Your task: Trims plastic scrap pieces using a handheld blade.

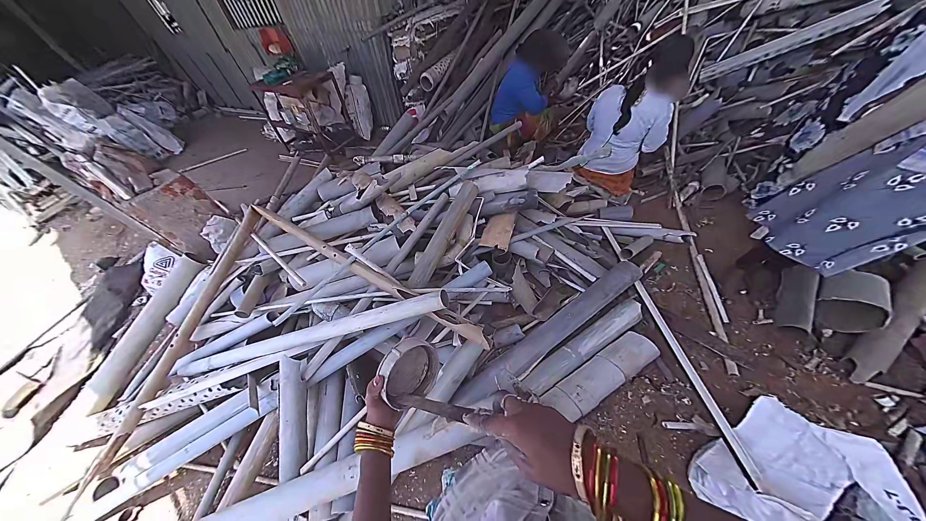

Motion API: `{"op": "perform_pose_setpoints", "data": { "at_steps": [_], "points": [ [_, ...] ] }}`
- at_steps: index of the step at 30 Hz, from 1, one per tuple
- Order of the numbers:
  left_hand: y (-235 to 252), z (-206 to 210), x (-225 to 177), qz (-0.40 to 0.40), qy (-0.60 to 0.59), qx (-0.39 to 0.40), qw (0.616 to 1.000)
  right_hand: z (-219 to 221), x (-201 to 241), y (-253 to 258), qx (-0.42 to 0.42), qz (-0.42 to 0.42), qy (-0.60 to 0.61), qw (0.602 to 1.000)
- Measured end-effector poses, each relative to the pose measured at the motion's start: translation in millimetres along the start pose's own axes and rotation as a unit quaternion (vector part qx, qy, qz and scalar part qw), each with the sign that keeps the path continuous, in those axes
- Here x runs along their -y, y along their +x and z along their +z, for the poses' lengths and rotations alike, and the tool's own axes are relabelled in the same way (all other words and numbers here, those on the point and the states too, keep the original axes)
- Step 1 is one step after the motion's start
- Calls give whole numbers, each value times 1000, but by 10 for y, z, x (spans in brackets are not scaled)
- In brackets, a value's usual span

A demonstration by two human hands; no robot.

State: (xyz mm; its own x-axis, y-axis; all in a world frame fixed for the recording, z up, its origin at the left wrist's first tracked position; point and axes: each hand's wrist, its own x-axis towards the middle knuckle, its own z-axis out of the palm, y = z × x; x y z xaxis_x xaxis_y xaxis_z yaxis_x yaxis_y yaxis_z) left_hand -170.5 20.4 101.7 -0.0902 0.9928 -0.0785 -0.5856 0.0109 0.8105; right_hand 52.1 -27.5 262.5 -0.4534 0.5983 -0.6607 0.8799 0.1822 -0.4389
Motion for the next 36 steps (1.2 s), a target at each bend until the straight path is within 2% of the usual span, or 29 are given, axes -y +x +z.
{"op": "perform_pose_setpoints", "data": {
  "at_steps": [1,3,5,8,14,18,20,22,25,27,31,34,36],
  "points": [
    [13,-27,16,-2,-7,20,1000,-51,36,16,42,42,-43,997],
    [21,-95,42,-6,-10,63,998,-68,16,52,68,75,-68,993],
    [31,-109,100,-20,-34,52,998,-75,3,36,67,70,-62,993],
    [16,-29,98,-36,-45,6,998,-55,55,-6,44,19,-9,999],
    [99,-18,100,11,-73,59,995,-54,24,45,65,39,1,997],
    [109,88,131,46,-79,-19,996,10,-24,65,35,-3,59,998],
    [116,132,115,41,-73,-43,996,-15,10,71,44,13,43,998],
    [144,80,134,35,-75,-25,996,-68,5,88,56,41,25,997],
    [167,30,168,46,-84,26,995,-84,13,85,62,22,21,998],
    [158,34,170,48,-82,23,995,-98,46,81,67,11,17,998],
    [159,11,164,34,-54,-3,998,-170,22,144,75,52,0,996],
    [140,-35,141,60,-51,66,995,-106,0,95,61,-35,52,996],
    [156,-96,96,82,-14,126,989,-93,-41,111,47,-54,64,995]
  ]
}}
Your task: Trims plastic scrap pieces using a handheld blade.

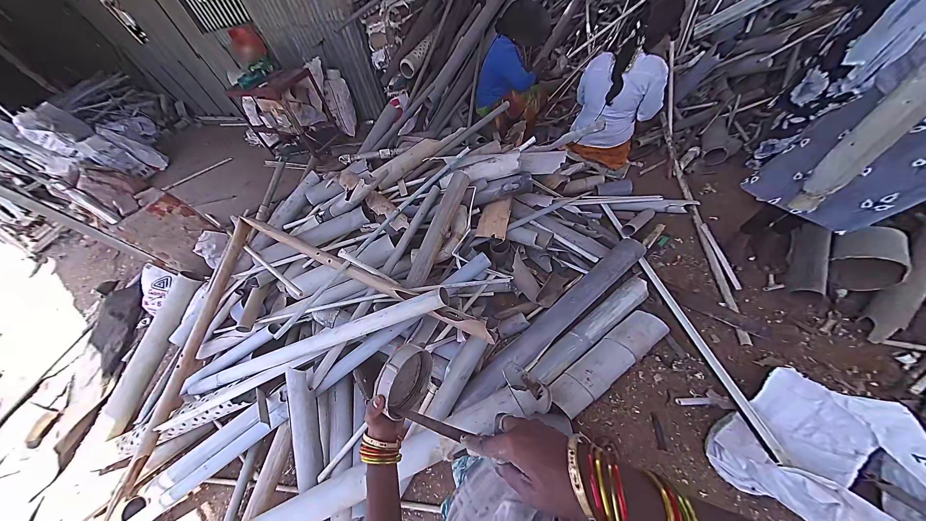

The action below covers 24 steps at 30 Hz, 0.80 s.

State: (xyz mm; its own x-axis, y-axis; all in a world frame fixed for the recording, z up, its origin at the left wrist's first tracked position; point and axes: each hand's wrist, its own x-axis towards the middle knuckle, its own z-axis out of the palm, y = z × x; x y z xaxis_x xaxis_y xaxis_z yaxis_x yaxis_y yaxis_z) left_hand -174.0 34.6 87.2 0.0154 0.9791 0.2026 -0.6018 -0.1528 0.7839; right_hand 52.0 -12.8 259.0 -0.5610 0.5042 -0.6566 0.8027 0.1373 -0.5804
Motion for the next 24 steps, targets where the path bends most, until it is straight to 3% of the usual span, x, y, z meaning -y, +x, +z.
{"op": "perform_pose_setpoints", "data": {
  "at_steps": [4,8,11,14,19,24],
  "points": [
    [100,-121,-24,-28,118,102,987,-82,10,135,9,133,-59,989],
    [110,-99,-56,-20,124,113,986,-64,72,142,35,100,-70,992],
    [161,-161,-14,-20,200,156,967,-87,116,209,15,140,-106,984],
    [198,-156,-22,-33,240,175,954,-80,271,146,33,113,-128,985],
    [175,-210,16,-51,255,162,952,-168,331,176,33,99,-149,983],
    [59,-100,-80,-79,232,75,967,-229,388,156,25,96,-136,986]
  ]
}}
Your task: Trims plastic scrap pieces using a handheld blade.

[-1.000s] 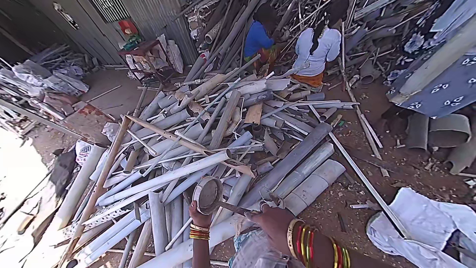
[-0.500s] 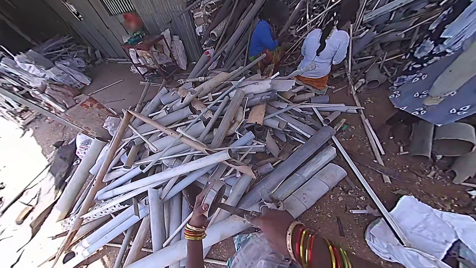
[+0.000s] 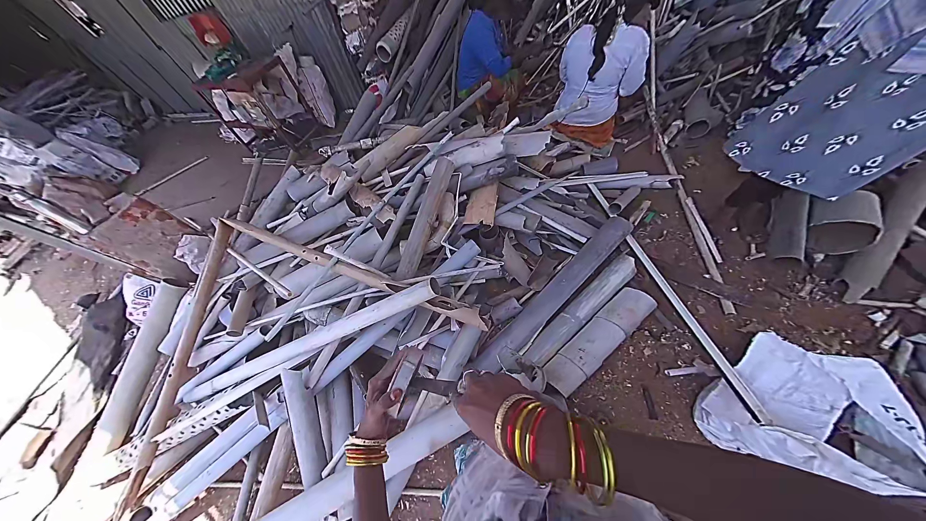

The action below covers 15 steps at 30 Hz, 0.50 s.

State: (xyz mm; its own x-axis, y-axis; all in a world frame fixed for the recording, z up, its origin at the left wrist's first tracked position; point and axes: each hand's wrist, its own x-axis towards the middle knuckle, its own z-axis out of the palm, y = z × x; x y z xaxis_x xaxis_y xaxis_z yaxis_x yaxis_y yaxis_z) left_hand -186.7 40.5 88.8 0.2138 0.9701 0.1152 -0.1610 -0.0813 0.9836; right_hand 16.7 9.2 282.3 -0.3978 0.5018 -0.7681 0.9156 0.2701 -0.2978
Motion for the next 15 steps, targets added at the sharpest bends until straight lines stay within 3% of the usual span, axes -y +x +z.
{"op": "perform_pose_setpoints", "data": {
  "at_steps": [10,12,13,15],
  "points": [
    [-94,-61,11,-18,-9,-42,999,116,-21,88,13,-47,-4,999],
    [-88,-151,-16,-21,123,-77,989,182,-105,153,11,-60,3,998],
    [-20,-241,-59,-13,280,-86,956,178,-194,214,-2,-38,8,999],
    [144,-437,-143,35,569,-131,811,156,-361,302,-37,42,17,998]
  ]
}}
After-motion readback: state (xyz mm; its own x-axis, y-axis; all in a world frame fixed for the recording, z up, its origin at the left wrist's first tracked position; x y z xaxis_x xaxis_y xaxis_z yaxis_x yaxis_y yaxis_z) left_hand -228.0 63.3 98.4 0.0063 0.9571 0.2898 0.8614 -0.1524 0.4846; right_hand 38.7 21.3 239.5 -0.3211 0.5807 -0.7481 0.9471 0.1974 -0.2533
